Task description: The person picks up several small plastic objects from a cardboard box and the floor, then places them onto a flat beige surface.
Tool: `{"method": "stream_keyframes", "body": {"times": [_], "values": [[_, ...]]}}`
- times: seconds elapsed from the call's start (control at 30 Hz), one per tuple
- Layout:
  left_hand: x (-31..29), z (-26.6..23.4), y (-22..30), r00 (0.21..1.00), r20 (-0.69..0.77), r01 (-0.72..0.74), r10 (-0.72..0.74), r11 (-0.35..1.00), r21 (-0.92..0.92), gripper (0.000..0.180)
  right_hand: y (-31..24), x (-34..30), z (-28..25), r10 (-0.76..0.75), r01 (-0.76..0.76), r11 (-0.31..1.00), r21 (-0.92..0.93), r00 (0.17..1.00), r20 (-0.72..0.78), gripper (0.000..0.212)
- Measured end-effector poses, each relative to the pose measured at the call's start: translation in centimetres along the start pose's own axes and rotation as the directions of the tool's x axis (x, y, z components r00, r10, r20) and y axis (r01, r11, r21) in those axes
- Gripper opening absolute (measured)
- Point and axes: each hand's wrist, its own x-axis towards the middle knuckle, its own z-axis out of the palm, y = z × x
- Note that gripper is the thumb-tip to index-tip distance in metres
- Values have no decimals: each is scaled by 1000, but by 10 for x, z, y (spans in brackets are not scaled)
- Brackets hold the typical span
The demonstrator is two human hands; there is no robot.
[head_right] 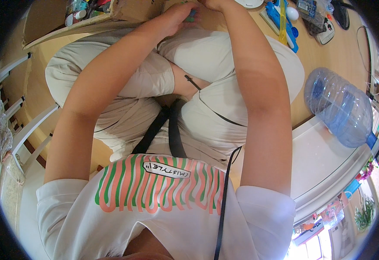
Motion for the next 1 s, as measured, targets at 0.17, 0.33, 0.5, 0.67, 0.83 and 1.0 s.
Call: {"method": "stream_keyframes", "body": {"times": [0.17,0.33,0.5,0.67,0.83,1.0], "values": [[-6,-2,2,999,26,-21,21,1000,7,23,-10,1,-2,97,-96,993,64,995,-1,21],[2,-6,-5,990,56,-130,126,988,87,26,-24,3,-15,206,-207,974,95,978,23,23],[3,3,-5,960,75,-280,270,906,319,33,-17,-2,-17,212,-216,971,101,976,48,27],[-9,12,5,974,66,-226,218,899,374,34,-5,-4,-11,64,-61,997,-57,997,46,25],[-10,4,4,976,55,-216,212,891,400,31,-13,4,-10,64,-61,997,-47,996,60,25],[-9,8,4,978,102,-209,184,906,368,29,-8,-2,-11,50,-48,998,-39,997,53,25]]}}
